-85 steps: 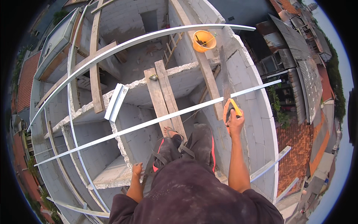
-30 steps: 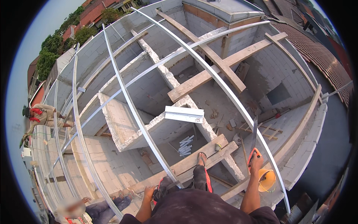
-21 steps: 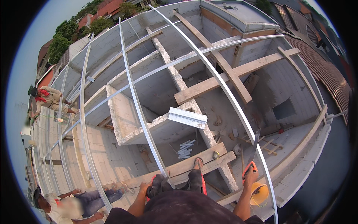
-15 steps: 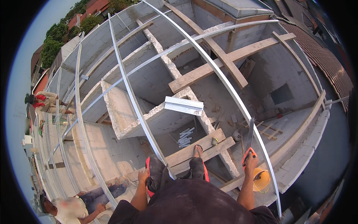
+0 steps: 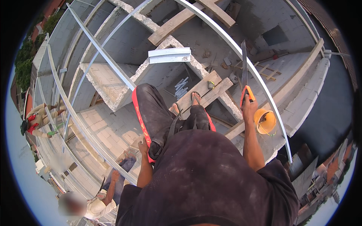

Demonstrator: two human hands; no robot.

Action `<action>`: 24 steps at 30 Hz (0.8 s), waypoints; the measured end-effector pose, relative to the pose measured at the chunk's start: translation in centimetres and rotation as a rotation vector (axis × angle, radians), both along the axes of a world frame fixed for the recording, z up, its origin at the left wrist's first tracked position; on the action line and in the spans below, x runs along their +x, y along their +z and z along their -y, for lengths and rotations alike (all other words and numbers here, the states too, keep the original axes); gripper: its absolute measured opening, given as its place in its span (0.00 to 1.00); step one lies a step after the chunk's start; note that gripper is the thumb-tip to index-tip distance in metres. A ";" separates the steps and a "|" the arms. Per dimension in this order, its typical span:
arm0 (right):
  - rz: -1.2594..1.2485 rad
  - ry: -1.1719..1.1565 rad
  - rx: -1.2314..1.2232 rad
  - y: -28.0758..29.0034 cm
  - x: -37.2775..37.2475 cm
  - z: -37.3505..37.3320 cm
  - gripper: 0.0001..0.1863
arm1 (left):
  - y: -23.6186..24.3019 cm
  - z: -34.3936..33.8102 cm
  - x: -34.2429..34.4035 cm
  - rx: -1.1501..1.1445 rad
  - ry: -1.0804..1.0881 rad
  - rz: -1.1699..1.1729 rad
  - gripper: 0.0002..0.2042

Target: The person walks across a rooftop construction site, picks up a long white metal profile, and uses a hand saw to cut it to size. The person positions the profile against a wall and saws through it, then moves to another section to repeat the cutting process.

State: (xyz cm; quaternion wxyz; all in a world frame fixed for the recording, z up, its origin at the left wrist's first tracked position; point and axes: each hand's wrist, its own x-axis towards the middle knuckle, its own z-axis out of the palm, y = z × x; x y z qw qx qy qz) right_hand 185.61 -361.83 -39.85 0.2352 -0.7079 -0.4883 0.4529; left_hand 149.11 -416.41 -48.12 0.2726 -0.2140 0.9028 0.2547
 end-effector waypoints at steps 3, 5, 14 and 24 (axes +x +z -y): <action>0.050 -0.011 0.026 -1.2 0.8 1.0 0.19 | 1.0 -1.9 0.3 0.078 0.026 0.089 0.43; 0.086 -0.004 0.133 -2.1 0.8 2.4 0.19 | 1.1 -2.8 -0.3 0.077 -0.022 0.151 0.43; 0.141 0.059 0.142 0.3 3.4 9.5 0.16 | -1.1 -14.8 -5.2 0.232 -0.202 0.327 0.37; 0.140 0.224 0.109 0.9 1.6 13.4 0.17 | -0.4 -14.9 -4.2 0.413 -0.150 0.395 0.29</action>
